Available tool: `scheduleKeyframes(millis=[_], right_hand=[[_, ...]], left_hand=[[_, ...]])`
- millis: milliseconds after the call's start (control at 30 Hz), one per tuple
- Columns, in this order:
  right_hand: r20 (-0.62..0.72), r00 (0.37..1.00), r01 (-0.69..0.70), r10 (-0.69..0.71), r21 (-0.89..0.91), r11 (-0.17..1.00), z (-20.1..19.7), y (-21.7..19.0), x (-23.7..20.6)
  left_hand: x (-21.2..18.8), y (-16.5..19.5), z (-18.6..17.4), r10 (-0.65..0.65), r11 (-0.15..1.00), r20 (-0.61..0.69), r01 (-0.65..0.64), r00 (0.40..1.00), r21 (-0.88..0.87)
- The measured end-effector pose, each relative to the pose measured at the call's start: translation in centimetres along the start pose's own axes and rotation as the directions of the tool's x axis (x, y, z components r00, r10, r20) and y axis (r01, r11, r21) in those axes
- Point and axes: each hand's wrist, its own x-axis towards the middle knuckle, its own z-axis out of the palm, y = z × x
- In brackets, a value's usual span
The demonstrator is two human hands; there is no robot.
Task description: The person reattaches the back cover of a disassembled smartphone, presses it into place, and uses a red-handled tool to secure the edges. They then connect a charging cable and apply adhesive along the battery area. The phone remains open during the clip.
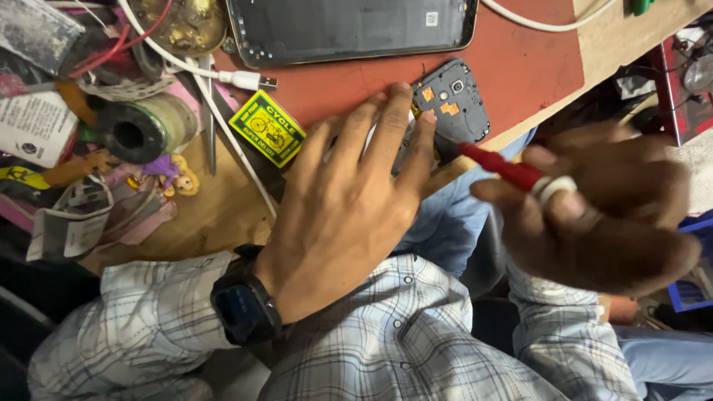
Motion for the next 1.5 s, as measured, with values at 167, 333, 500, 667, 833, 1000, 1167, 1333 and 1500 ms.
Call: scheduleKeyframes(millis=[167,333,500,667,833,1000,1167,1333,1500], right_hand=[[0.035,0.998,-0.058,0.061,-0.085,0.995,-0.6,-0.6,0.1],[-0.032,0.995,-0.100,0.099,-0.059,0.993,0.1,-0.4,-0.9],[-0.084,0.994,-0.072,0.068,-0.044,0.996,0.5,0.3,-1.0],[-0.108,0.994,-0.038,0.034,-0.033,0.999,0.4,0.6,-1.0],[-0.105,0.994,-0.022,0.020,-0.023,0.999,0.1,0.6,-0.9],[-0.094,0.995,0.030,-0.029,0.005,1.000,0.1,0.6,-1.0],[-0.106,0.994,0.036,-0.036,-0.007,0.999,0.4,0.6,-2.1],[-0.394,0.881,-0.201,0.261,0.188,0.961,-0.2,-1.4,-5.1],[-0.496,0.553,-0.464,0.670,0.484,0.742,-0.4,-2.3,-8.9]], left_hand=[[-0.1,0.0,0.3,-0.016,0.999,-0.041,0.015,0.999,-0.042],[-0.3,0.0,0.3,-0.008,0.999,-0.002,0.007,1.000,-0.053],[-0.5,0.1,0.4,-0.002,0.999,0.007,0.002,1.000,-0.046],[-0.5,0.2,0.5,0.009,0.996,-0.028,-0.012,1.000,-0.086],[-0.3,0.4,0.4,0.008,0.990,-0.081,-0.019,0.997,-0.137],[-0.5,0.3,0.6,0.028,0.996,-0.070,-0.033,0.997,-0.078],[-0.8,0.7,0.5,0.014,0.997,-0.079,-0.020,0.997,-0.076],[-0.5,0.6,0.3,0.041,0.987,-0.090,-0.055,0.995,-0.152],[-0.8,0.3,0.3,0.099,0.986,-0.068,-0.106,0.993,-0.125]])
